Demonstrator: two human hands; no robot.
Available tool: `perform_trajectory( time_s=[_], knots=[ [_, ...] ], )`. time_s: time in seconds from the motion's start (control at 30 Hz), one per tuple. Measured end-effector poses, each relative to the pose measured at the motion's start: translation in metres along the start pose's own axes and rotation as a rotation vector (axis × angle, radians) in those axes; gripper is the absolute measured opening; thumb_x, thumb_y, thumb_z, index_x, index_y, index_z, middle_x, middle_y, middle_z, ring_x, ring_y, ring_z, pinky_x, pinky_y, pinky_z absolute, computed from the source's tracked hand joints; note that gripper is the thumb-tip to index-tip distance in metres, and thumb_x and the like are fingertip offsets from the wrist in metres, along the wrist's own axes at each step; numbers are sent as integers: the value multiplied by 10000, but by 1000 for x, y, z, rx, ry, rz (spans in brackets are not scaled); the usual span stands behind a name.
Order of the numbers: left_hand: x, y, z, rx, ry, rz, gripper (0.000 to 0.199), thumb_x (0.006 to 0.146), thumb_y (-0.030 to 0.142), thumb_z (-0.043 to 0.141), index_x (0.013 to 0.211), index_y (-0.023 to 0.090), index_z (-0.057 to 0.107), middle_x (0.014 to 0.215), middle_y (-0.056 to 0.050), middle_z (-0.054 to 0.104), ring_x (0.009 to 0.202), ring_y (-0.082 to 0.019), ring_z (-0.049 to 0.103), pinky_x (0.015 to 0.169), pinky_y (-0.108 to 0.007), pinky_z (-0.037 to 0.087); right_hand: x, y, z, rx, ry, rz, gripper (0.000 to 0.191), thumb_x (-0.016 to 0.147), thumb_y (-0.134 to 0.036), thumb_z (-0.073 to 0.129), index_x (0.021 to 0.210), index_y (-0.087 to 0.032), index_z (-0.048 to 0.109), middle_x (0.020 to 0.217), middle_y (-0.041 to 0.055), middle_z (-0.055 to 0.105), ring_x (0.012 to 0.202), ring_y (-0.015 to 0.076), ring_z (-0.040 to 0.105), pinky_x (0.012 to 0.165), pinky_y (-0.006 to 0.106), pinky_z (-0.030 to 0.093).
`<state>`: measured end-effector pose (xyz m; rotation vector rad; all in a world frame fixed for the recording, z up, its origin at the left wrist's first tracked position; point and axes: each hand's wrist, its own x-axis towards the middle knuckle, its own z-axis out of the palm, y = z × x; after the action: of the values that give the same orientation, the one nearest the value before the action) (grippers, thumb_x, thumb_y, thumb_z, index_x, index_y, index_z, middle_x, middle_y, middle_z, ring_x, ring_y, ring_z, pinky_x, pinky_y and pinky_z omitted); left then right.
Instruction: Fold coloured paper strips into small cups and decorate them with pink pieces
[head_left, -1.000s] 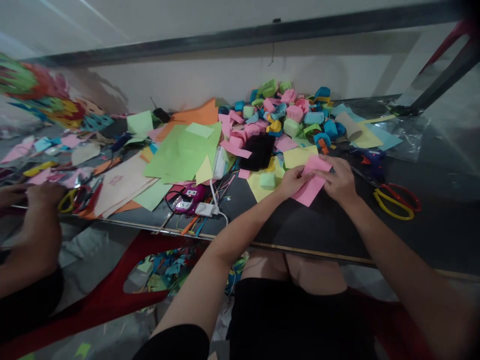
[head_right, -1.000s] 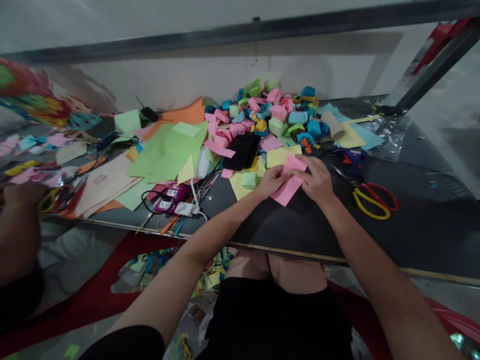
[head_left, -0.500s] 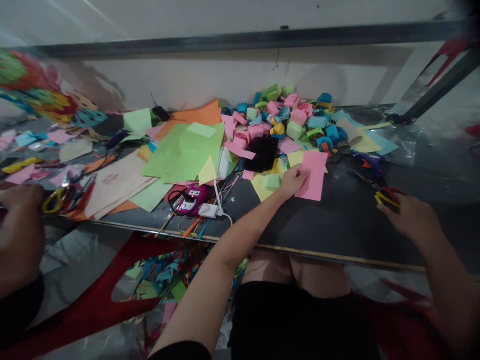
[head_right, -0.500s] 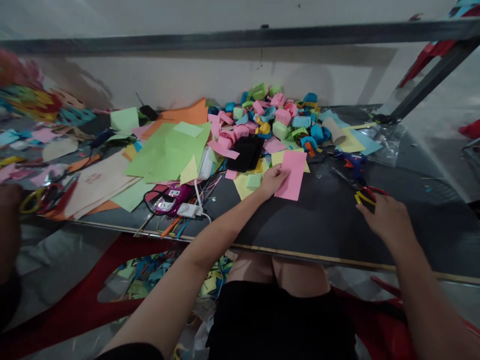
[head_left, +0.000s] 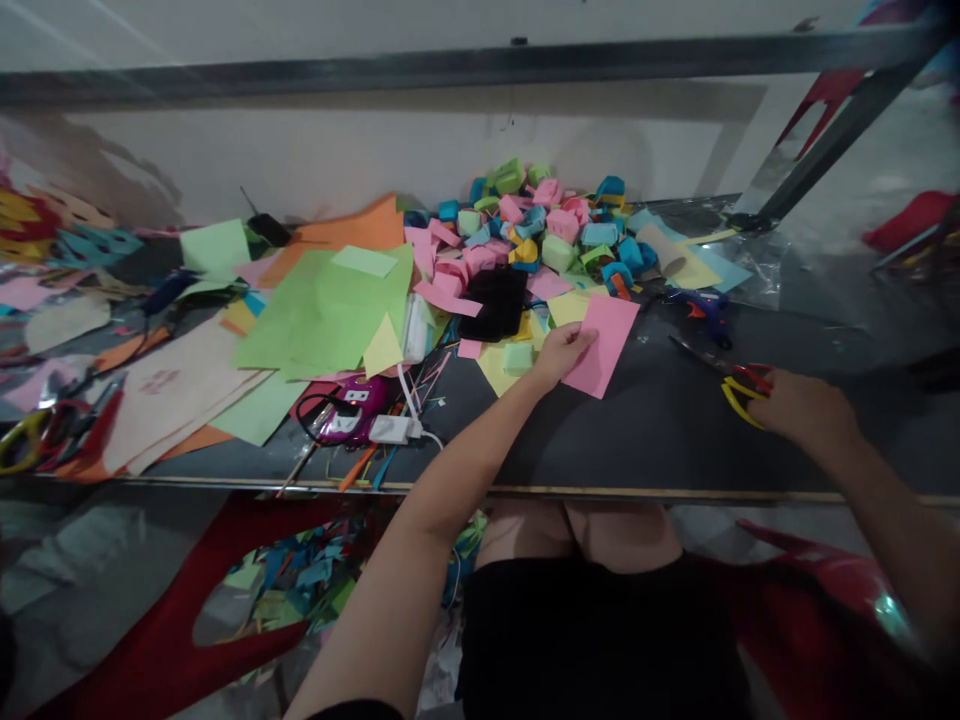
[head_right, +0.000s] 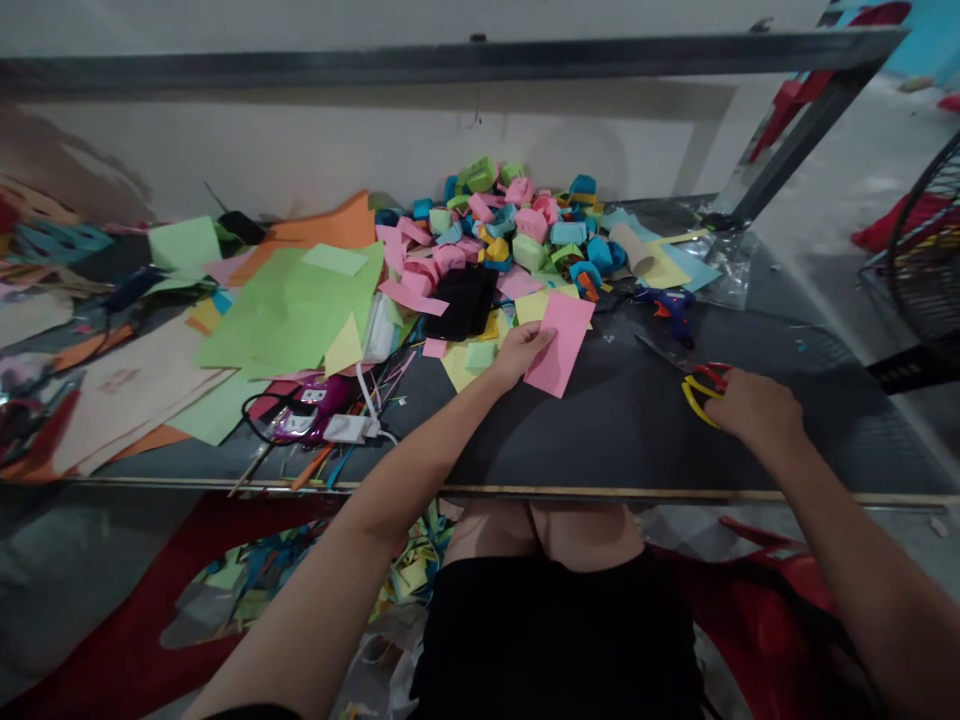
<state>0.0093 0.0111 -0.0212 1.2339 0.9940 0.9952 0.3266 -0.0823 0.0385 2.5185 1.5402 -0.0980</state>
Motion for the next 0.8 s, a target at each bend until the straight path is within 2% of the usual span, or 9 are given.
perform_trajectory(
  time_s=[0.13, 0.2, 0.27, 0.33, 0.4, 0.47, 0.57, 0.63, 0.8],
  knots=[
    [-1, 6, -3, -139, -38, -27, 293, 865, 379, 742, 735, 174, 579, 662, 30, 511, 583, -99, 435, 613, -250, 341, -18, 2, 1, 138, 35, 46, 272, 671, -369, 716, 599, -272, 473, 629, 86, 566, 683, 302, 626, 624, 410, 399],
    [-2, 9, -6, -145, -32, -41, 267, 867, 375, 730, 759, 173, 592, 685, 20, 535, 598, -104, 456, 623, -254, 361, -32, 3, 6, 495, 100, 12, 204, 671, -408, 692, 655, -282, 532, 605, 50, 541, 621, 260, 564, 618, 413, 401],
    [-2, 12, -10, -85, -10, -27, 277, 891, 381, 695, 744, 177, 580, 668, 22, 514, 590, -104, 431, 600, -251, 340, -46, 0, 7, 1047, 4, -49, 311, 610, -482, 749, 713, -286, 531, 618, 17, 541, 552, 211, 516, 568, 384, 393],
    [-2, 18, -16, 12, 23, 37, 320, 919, 398, 657, 708, 181, 553, 643, 28, 476, 587, -104, 396, 578, -249, 311, -54, -7, 4, 1320, -169, -104, 423, 503, -473, 843, 698, -285, 518, 541, -41, 439, 456, 154, 400, 500, 352, 328],
    [-1, 25, -25, 100, 60, 132, 360, 940, 402, 624, 672, 185, 521, 632, 29, 447, 600, -108, 383, 577, -251, 303, -53, -17, -2, 1333, -282, -161, 427, 510, -497, 852, 711, -281, 544, 500, -69, 369, 395, 118, 299, 454, 333, 253],
    [1, 34, -37, 176, 104, 224, 405, 945, 390, 613, 626, 193, 460, 618, 31, 404, 602, -111, 370, 580, -257, 296, -46, -30, -6, 1265, -476, -298, 464, 542, -643, 767, 736, -261, 589, 512, -50, 418, 340, 95, 256, 416, 327, 216],
    [2, 46, -58, 259, 153, 308, 409, 928, 374, 630, 611, 198, 440, 611, 36, 377, 595, -111, 359, 584, -264, 287, -34, -57, -10, 1200, -769, -685, 714, 570, -881, 544, 831, -221, 624, 613, 16, 547, 336, 104, 327, 396, 336, 292],
    [3, 51, -69, 273, 184, 328, 357, 922, 389, 638, 652, 195, 507, 630, 30, 428, 612, -115, 385, 592, -260, 306, -29, -80, -12, 1256, -839, -918, 761, 604, -932, 485, 854, -219, 580, 717, 37, 564, 468, 148, 448, 455, 344, 394],
    [3, 54, -78, 263, 270, 333, 383, 946, 457, 615, 676, 196, 539, 638, 18, 466, 614, -124, 401, 580, -265, 318, -10, -127, -24, 1204, -900, -921, 674, 687, -913, 392, 783, -250, 463, 724, -5, 448, 492, 151, 426, 496, 361, 449]
  ],
)
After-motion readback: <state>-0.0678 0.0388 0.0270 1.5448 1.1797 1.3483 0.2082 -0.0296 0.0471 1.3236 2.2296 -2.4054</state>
